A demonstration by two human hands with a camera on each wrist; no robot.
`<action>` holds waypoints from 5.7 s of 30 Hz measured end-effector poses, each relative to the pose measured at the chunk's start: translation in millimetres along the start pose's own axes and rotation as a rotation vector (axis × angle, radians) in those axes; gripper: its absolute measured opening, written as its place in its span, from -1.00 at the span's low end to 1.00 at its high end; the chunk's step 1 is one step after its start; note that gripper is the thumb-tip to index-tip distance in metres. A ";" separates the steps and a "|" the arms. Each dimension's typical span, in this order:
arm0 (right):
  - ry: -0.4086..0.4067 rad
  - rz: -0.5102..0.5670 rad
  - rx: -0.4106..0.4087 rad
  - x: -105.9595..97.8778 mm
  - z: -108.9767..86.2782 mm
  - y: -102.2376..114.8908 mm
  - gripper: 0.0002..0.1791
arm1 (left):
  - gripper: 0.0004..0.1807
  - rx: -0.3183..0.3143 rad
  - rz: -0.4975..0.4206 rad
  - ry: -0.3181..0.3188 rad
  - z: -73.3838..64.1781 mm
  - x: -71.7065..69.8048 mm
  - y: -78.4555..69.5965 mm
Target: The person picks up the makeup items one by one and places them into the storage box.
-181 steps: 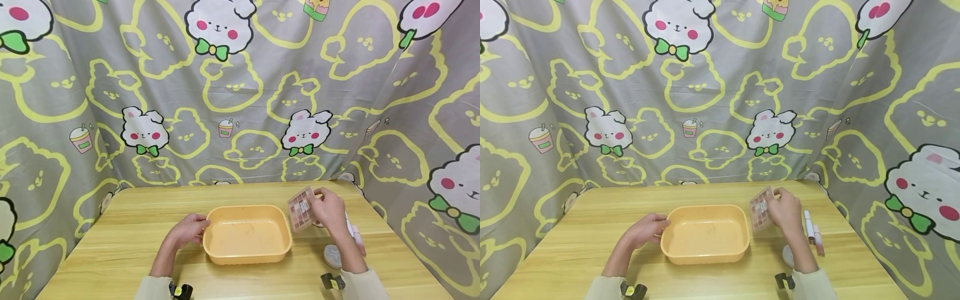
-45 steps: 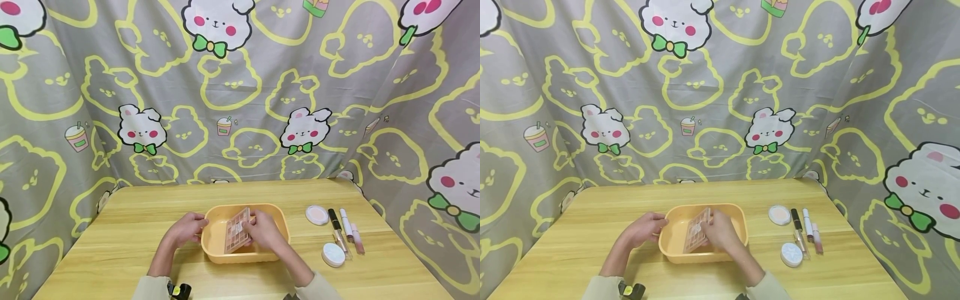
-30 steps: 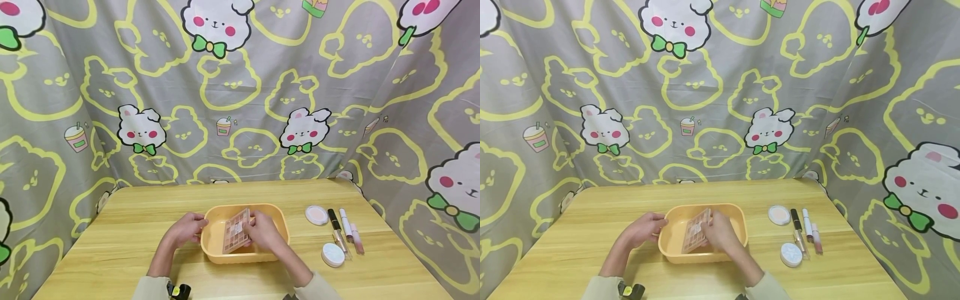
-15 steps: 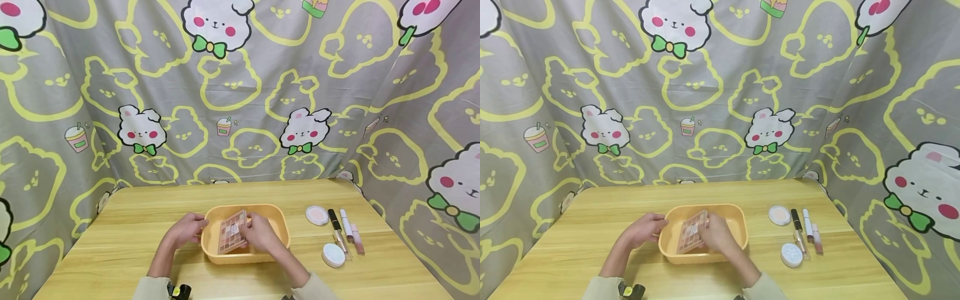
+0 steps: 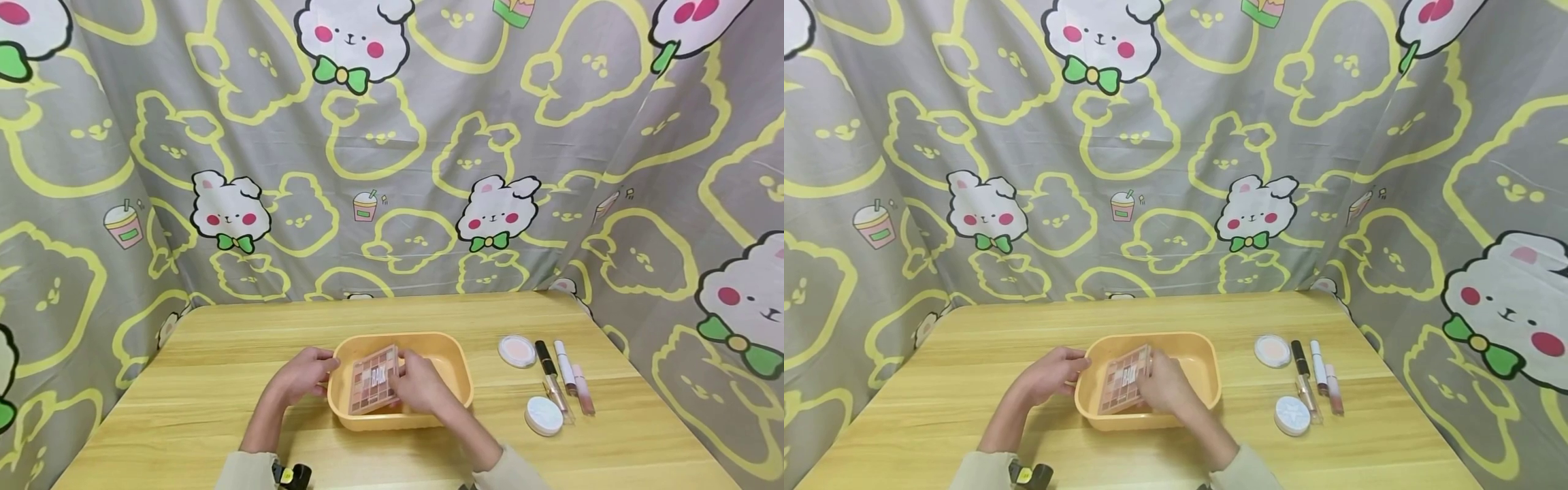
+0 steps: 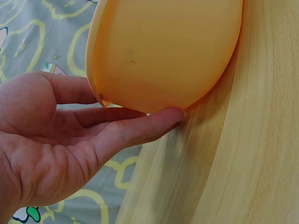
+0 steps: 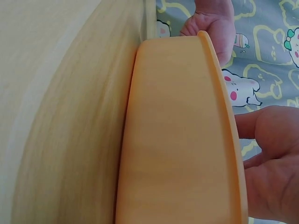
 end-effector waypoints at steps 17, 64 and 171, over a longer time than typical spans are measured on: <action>-0.027 -0.058 -0.006 0.1 -1.4 -1.2 -0.46 | -0.54 -0.012 0.000 -0.019 0.5 0.5 0.2; 0.053 -0.251 0.028 1.7 -4.8 -6.5 -0.75 | -0.55 -0.014 0.035 -0.041 -0.3 1.4 -1.2; -0.355 -0.132 -0.137 -56.8 -6.7 12.1 -0.85 | -0.55 -0.003 0.037 -0.041 -0.3 0.3 0.2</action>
Point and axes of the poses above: each hand's wrist, its own z-axis towards the middle knuckle, its own x-axis out of the palm, y = z × x, the point moved 5 cm from there along z, towards the middle knuckle, and after that the axes turned 6 degrees about x, right-handed, at the moved point
